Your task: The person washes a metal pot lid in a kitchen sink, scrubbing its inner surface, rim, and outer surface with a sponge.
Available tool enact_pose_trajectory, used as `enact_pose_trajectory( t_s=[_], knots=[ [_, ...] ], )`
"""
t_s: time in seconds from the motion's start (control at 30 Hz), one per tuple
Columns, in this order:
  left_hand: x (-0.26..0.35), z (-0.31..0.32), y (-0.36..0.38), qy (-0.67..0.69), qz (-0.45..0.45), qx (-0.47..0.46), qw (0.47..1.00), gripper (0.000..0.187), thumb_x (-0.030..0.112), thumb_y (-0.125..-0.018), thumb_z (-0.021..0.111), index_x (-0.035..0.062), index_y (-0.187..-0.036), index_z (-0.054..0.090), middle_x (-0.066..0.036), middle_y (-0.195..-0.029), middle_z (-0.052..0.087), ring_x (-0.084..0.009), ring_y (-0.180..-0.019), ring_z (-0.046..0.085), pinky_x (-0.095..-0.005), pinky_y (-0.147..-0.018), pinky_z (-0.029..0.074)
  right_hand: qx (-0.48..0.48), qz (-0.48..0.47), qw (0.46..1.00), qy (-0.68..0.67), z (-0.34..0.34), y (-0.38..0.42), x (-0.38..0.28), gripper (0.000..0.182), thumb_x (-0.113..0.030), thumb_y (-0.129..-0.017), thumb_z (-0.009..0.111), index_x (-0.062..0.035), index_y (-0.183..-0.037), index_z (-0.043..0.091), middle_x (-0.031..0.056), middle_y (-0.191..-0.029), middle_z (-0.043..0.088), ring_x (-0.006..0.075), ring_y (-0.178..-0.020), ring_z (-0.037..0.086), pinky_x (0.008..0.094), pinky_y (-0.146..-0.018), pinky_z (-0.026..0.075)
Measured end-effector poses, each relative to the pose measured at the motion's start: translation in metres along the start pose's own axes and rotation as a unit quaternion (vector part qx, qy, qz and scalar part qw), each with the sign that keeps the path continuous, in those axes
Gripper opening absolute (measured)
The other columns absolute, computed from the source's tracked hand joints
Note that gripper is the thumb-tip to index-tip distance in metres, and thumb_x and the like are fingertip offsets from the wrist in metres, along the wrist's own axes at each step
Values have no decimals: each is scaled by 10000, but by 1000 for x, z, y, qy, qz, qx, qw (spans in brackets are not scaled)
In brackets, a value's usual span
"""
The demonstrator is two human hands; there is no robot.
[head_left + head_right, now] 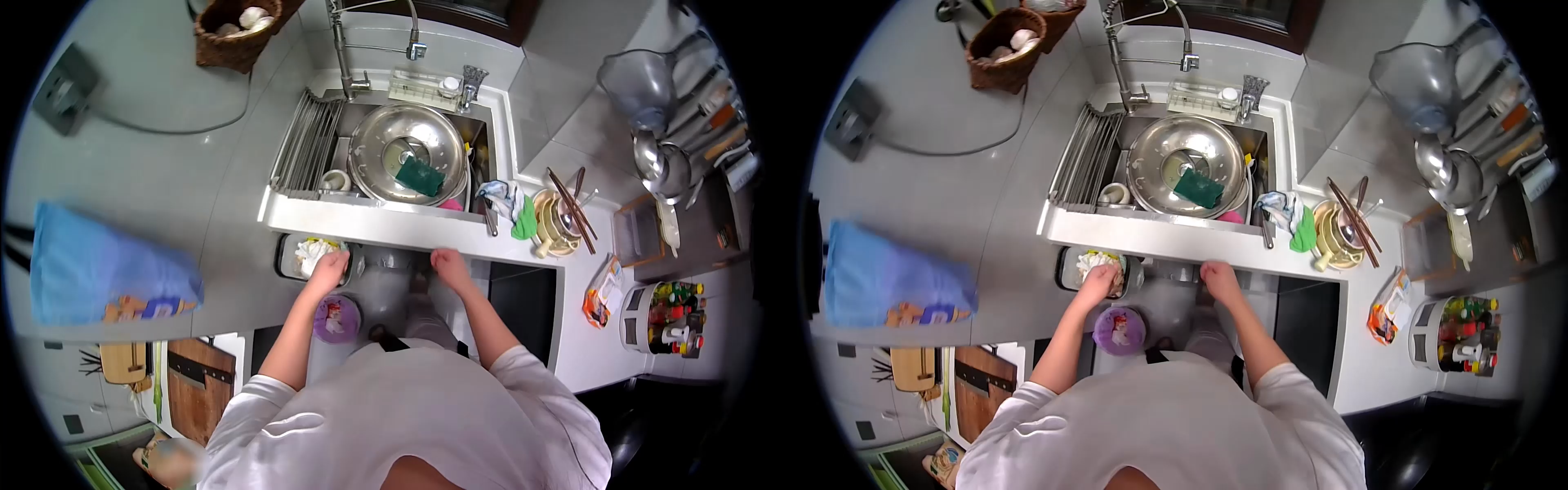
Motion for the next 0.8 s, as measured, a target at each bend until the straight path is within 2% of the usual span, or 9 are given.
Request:
enact_pose_trajectory(
  t_s=[0.07,0.1,0.17,0.27,0.4,0.53,0.63,0.67,0.8],
  knots=[
    [28,15,14,27,3,-11,1000,181,155,-1010,474,36,-975,605,46,-671,479,-48,-591,421,-241,-533,351,31,24,999,31,-14,-11,-23,133,-42,-771,528,-25,-748,658,160,-714,653,278,-717,654,360,-695,505],
    [55,-23,-64,-5,17,18,1000,169,136,-1007,470,36,-988,605,44,-675,482,-50,-591,423,-240,-534,351,41,12,999,8,-8,-119,-14,126,-63,-793,540,-7,-771,651,169,-702,649,308,-693,653,380,-683,506],
    [71,-6,-99,5,39,46,998,155,98,-1000,463,37,-1013,604,42,-685,488,-53,-592,426,-238,-536,352,32,17,997,63,-29,-172,-2,137,-96,-799,594,-35,-892,673,171,-827,662,336,-807,643,410,-753,513],
    [96,-13,-129,-7,1,86,996,152,65,-974,476,28,-1037,609,0,-730,555,-85,-631,489,-246,-591,413,57,-66,973,214,-25,-243,17,292,-151,-794,663,-84,-1078,654,163,-1027,627,370,-973,593,444,-852,501],
    [105,-23,-180,-4,2,123,992,160,31,-926,546,-7,-1067,610,-40,-779,619,-114,-694,565,-265,-672,483,-46,-36,944,325,-3,-287,23,538,-193,-764,717,-150,-1277,560,128,-1261,518,368,-1141,501,467,-951,458],
    [91,-42,-220,-47,9,160,986,254,51,-872,625,-31,-1112,613,-96,-841,657,-188,-781,638,-297,-774,516,-34,-72,915,397,17,-294,42,594,-190,-729,733,-152,-1292,547,91,-1331,494,335,-1229,444,488,-1002,401],
    [95,-61,-259,-127,3,182,975,325,98,-847,663,-44,-1134,607,-164,-982,660,-265,-888,664,-340,-838,517,12,-85,912,401,11,-301,47,491,-138,-808,634,-128,-1291,545,113,-1288,517,343,-1182,479,493,-975,409],
    [103,-69,-272,-144,5,192,971,395,155,-835,689,-52,-1159,600,-221,-1134,617,-322,-982,650,-381,-872,511,66,-87,912,395,2,-300,41,441,-100,-840,570,-113,-1280,547,103,-1271,526,323,-1152,487,478,-979,409],
    [83,-95,-351,-152,49,235,959,521,244,-835,719,-60,-1233,573,-247,-1229,577,-334,-1098,608,-402,-932,493,75,-49,902,423,-3,-310,61,396,-104,-835,591,-98,-1229,553,105,-1210,534,310,-1085,533,422,-881,491]
  ],
)
Point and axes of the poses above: each hand's wrist, its own y-axis away from the middle knuckle, its own z-axis out of the palm, x = y × z, the point moved 8 cm from there along -y, towards the middle knuckle
